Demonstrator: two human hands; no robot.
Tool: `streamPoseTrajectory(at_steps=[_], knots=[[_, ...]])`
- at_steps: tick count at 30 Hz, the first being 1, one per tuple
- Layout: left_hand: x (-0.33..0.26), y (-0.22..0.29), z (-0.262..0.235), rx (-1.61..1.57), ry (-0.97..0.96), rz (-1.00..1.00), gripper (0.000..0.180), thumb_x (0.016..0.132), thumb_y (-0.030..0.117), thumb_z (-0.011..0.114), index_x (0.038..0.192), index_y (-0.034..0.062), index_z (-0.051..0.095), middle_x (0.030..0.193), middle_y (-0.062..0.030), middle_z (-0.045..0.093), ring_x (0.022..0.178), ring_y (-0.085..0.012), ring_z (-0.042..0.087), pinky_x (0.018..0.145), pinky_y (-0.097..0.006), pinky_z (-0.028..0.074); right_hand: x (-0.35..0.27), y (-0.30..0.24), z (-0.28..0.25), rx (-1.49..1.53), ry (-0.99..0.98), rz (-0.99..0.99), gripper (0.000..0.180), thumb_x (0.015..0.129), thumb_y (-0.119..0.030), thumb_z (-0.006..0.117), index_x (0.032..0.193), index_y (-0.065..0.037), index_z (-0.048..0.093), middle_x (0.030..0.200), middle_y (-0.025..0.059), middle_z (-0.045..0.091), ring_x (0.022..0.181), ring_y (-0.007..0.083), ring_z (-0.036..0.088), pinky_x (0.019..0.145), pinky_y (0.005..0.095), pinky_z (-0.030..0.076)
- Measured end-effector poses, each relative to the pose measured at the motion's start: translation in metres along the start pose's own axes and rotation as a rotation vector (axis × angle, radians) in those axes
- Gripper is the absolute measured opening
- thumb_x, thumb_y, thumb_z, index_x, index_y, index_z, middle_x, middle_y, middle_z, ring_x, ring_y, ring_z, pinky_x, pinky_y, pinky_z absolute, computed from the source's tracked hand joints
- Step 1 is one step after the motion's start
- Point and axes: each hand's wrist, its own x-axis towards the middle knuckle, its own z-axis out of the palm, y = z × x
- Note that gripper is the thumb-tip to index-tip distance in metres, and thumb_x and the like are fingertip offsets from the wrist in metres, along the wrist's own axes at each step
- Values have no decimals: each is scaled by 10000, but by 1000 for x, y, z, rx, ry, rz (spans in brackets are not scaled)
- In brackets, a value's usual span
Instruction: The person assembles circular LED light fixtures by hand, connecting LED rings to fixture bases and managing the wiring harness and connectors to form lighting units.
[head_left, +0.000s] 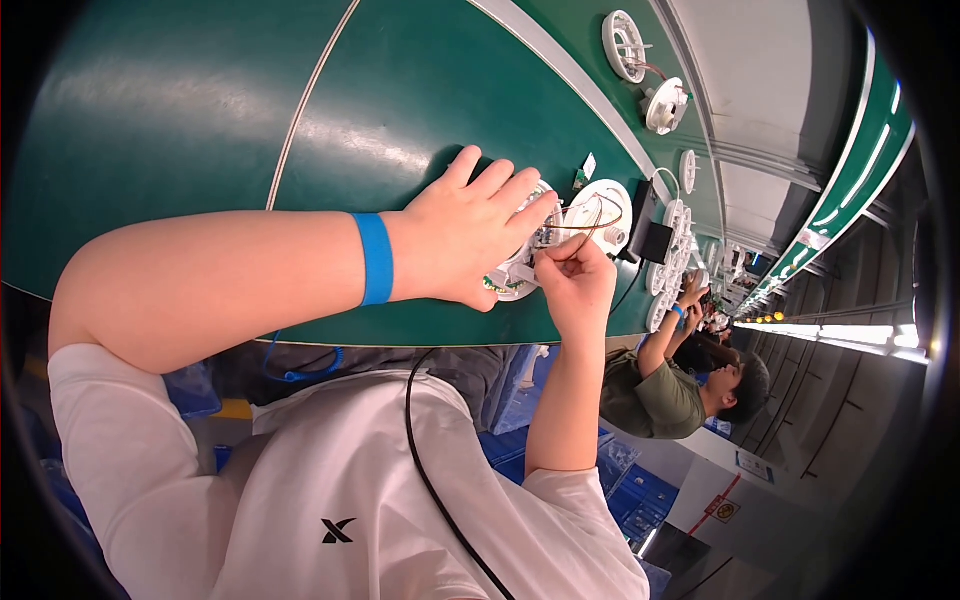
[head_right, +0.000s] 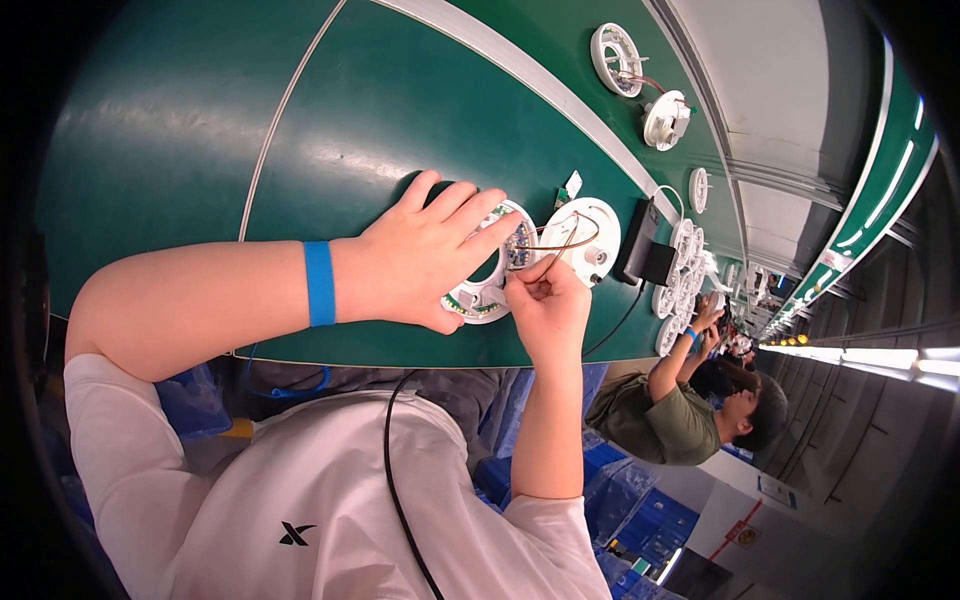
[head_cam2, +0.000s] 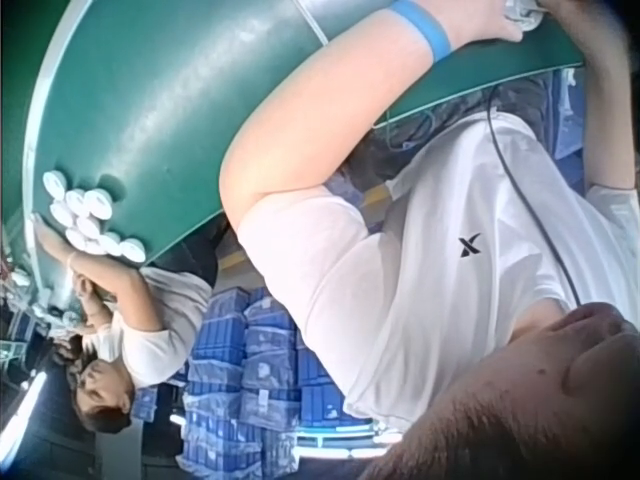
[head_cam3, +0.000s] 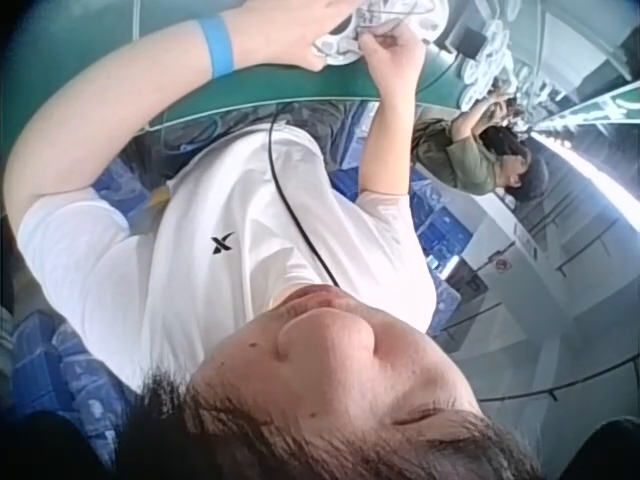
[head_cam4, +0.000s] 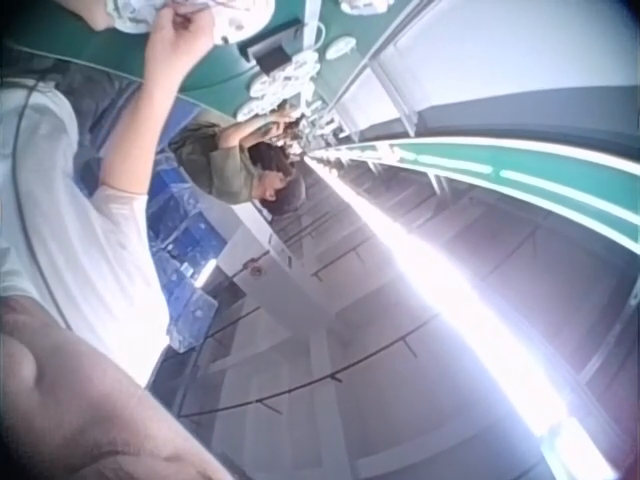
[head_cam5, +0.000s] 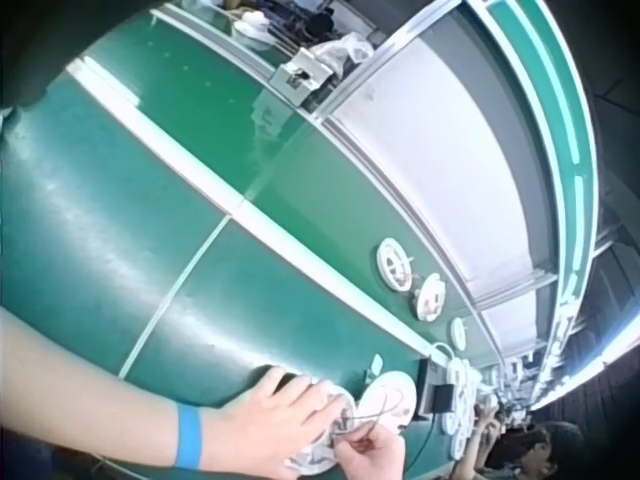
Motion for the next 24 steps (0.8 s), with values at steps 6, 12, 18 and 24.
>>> streamPoseTrajectory(at_steps=[6, 12, 18, 24], knots=[[-1, 0, 0, 13, -7, -6, 1037, 594, 485, 881, 1437, 7, 511, 1328, -164, 519, 1207, -316, 504, 1094, -534, 343, 0, 1, 8, 69, 16, -58, 97, 858, 94, 693, 853, 5, 654, 774, -22, 668, 668, 13, 583, 627, 189, 504], [-2, -3, -2, -4, -7, 1, 1026, 596, 458, 877, 1438, 3, 508, 1348, -173, 512, 1223, -320, 496, 1084, -528, 341, 3, -4, 7, -111, -22, -88, 75, 827, 91, 697, 852, 21, 697, 756, 10, 668, 640, 36, 591, 589, 218, 492], [4, 0, -8, 17, -21, 25, 1018, 598, 429, 873, 1444, 7, 496, 1363, -182, 501, 1224, -329, 494, 1073, -526, 342, 4, -13, 7, -188, -4, -155, 61, 806, 85, 700, 833, 31, 710, 715, 62, 674, 606, 87, 615, 573, 252, 503], [4, 2, -18, -73, -132, -26, 1104, 602, 424, 885, 1507, 24, 394, 1496, -248, 386, 1348, -384, 428, 1113, -562, 308, 1, -3, 8, -72, 35, -98, 120, 790, 51, 748, 904, 38, 712, 773, 52, 701, 637, 76, 632, 605, 236, 519]])
